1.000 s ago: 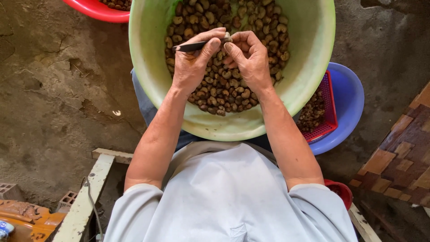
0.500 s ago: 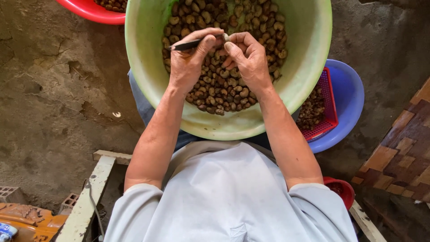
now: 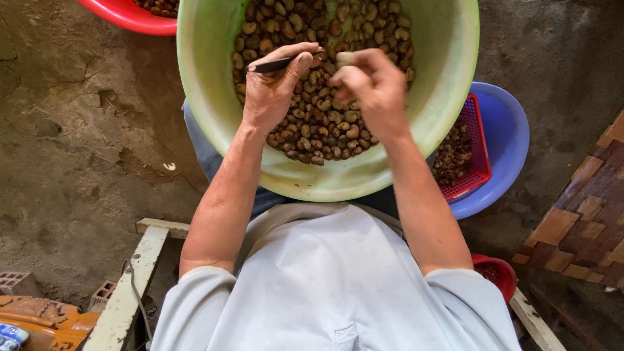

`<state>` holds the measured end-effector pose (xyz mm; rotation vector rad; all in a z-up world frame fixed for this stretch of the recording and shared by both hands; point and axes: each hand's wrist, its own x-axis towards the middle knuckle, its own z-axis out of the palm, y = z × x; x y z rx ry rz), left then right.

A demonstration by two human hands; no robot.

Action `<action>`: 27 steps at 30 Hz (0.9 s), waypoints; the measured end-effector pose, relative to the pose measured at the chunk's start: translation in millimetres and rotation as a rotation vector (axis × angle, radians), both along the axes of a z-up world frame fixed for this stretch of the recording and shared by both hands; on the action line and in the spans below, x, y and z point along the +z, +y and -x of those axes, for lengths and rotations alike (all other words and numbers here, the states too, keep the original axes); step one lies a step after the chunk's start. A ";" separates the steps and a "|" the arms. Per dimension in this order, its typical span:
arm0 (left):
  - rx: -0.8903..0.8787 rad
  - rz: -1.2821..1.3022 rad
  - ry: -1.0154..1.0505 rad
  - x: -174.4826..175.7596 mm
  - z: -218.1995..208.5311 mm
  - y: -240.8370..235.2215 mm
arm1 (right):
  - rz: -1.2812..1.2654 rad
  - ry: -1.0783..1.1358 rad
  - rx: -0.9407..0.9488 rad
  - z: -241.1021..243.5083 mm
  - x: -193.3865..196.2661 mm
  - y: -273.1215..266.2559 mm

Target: A person is manually scraping the skin off cashew nuts using a small hand-held blade.

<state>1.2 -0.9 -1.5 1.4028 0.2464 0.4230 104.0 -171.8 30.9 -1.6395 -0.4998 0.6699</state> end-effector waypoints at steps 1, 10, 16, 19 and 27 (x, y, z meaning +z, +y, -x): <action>0.001 -0.001 0.000 -0.6 -0.2 0.6 | -0.001 0.000 0.001 -2.1 -2.2 -19.1; 0.034 -0.136 0.167 -10.2 -0.2 -5.9 | 0.114 -0.511 -0.593 -23.3 -34.3 -202.2; 0.052 -0.177 0.189 -19.1 0.4 -6.4 | 0.556 -0.165 -0.686 -18.0 -108.3 -269.9; 0.093 -0.207 0.205 -21.6 0.1 -5.2 | 0.688 0.056 -0.637 -27.6 -120.0 -283.3; 0.282 -0.313 0.263 -35.7 -1.9 -3.2 | -0.067 -0.653 -0.471 -51.8 6.5 -121.4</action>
